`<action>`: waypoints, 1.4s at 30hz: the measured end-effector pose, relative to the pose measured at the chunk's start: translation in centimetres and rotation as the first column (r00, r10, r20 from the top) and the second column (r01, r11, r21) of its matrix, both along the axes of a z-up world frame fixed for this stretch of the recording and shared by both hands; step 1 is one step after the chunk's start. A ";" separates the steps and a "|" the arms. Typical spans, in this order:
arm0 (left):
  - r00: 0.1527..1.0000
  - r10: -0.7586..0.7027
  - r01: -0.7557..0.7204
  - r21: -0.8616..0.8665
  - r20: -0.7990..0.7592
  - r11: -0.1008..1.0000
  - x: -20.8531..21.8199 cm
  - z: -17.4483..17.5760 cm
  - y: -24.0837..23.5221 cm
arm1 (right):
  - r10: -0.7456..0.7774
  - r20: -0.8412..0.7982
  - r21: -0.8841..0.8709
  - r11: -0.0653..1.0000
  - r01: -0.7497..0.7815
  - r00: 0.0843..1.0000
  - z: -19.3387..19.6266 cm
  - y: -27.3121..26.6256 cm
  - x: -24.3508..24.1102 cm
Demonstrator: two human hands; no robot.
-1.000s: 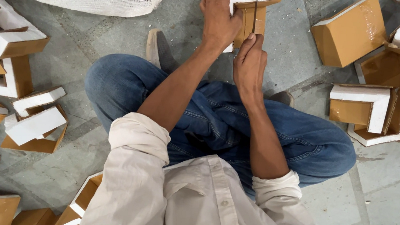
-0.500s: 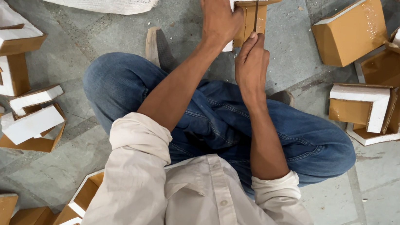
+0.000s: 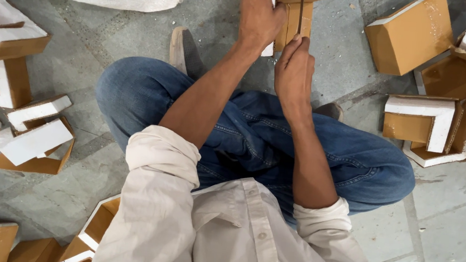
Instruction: The person sits cross-legged on the floor among piles of foam-lined cardboard corner pieces. They pick up a piece, cut through it with a knife, tear the cut pieces apart, and toss them onto a pile, repeating this with more pieces.
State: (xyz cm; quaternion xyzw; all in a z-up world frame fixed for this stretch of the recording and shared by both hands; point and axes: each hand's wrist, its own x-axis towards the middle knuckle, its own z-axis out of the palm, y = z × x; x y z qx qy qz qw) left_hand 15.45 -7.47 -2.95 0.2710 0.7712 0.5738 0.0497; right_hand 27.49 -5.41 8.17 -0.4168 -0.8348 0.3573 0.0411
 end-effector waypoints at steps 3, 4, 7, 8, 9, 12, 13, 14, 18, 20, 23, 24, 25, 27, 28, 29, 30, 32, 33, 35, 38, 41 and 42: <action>0.999 -0.021 0.023 -0.042 0.037 0.999 0.1 0.0 0.1 | -0.013 0.031 0.003 1.000 0.013 0.999 -0.8 0.6 -0.8; 0.999 -0.023 0.024 -0.045 0.038 0.999 0.2 -0.5 0.1 | -0.014 0.031 0.001 1.000 0.014 0.999 -1.2 0.9 -1.1; 0.998 -0.032 0.038 -0.088 0.061 0.995 0.3 -1.1 0.0 | -0.022 0.005 -0.029 0.999 0.023 1.000 -2.4 1.8 -1.8; 0.999 -0.033 0.036 -0.078 0.041 0.996 0.2 -0.5 0.0 | -0.012 -0.018 -0.037 0.999 0.011 1.000 -2.9 2.3 -2.1; 0.999 -0.033 0.035 -0.068 0.020 0.997 0.1 0.1 0.0 | -0.001 -0.042 -0.044 0.999 -0.001 0.999 -3.4 2.8 -2.3; 0.997 -0.037 0.040 -0.042 0.063 0.998 0.1 -0.3 -0.1 | 0.081 -0.119 0.019 0.997 -0.079 0.990 -5.5 4.0 -2.5; 0.997 -0.045 0.048 -0.041 0.063 0.998 0.2 -0.2 -0.1 | 0.073 -0.118 0.020 0.997 -0.071 0.990 -5.6 4.1 -2.7; 0.993 -0.037 0.042 -0.036 0.115 0.998 0.1 -0.2 0.1 | 0.046 -0.106 0.008 0.999 -0.046 0.993 -5.6 4.3 -3.0; 0.990 0.022 -0.022 0.001 0.140 1.000 0.6 2.0 0.1 | 0.057 -0.046 0.038 0.998 -0.055 0.997 -5.2 4.2 -2.7; 0.991 0.044 -0.044 0.000 0.128 0.999 0.3 2.3 0.2 | 0.026 -0.060 0.009 1.000 -0.025 0.998 -3.9 2.9 -1.7; 0.990 0.066 -0.064 -0.022 0.123 0.998 0.6 1.5 0.2 | -0.027 -0.039 -0.043 0.999 0.025 0.999 -2.7 1.0 0.4; 0.990 0.077 -0.073 -0.038 0.119 0.997 0.6 1.0 0.3 | -0.036 -0.017 -0.059 0.998 0.035 0.999 -2.4 0.6 1.1; 0.989 0.074 -0.070 -0.031 0.125 0.997 0.8 1.1 0.4 | -0.038 -0.012 -0.052 0.998 0.038 0.999 -2.1 0.5 1.4; 0.993 0.074 -0.071 -0.041 0.087 0.997 0.9 1.2 0.2 | -0.063 0.013 -0.038 0.997 0.063 0.998 -1.8 -0.2 1.7; 0.994 0.076 -0.073 -0.040 0.085 0.997 0.8 1.2 0.2 | -0.061 0.011 -0.037 0.997 0.061 0.998 -1.8 0.0 1.7; 0.996 0.068 -0.067 -0.034 0.052 0.997 0.6 1.2 0.2 | -0.056 0.022 -0.031 0.998 0.057 0.998 -1.8 0.1 1.7; 0.998 0.065 -0.064 -0.032 0.026 0.997 0.8 1.0 0.1 | -0.048 0.040 -0.027 0.998 0.049 0.998 -1.9 0.2 1.9; 0.997 0.065 -0.064 -0.034 0.041 0.997 1.0 -0.2 0.4 | -0.042 0.085 -0.050 0.998 0.046 0.995 -1.0 0.2 1.7; 0.997 0.058 -0.057 -0.034 0.051 0.998 1.1 -0.8 0.5 | -0.041 0.126 -0.072 0.996 0.051 0.991 -0.6 0.1 1.6; 0.992 0.072 -0.069 -0.025 0.102 0.997 1.6 -0.8 0.4 | -0.034 0.094 -0.025 0.999 0.037 0.995 -0.2 -0.5 1.7; 0.987 0.079 -0.078 -0.011 0.137 0.997 1.6 -0.6 0.4 | -0.025 0.071 0.163 0.986 0.013 0.997 -1.1 -1.0 2.0; 0.989 0.072 -0.068 -0.034 0.129 0.997 1.7 -0.2 0.3 | 0.010 0.056 0.303 0.953 -0.027 0.998 -2.9 -0.7 2.8; 0.990 0.067 -0.060 -0.055 0.124 0.997 1.6 -0.1 0.2 | 0.044 0.018 0.311 0.949 -0.047 0.999 -3.5 -0.5 2.9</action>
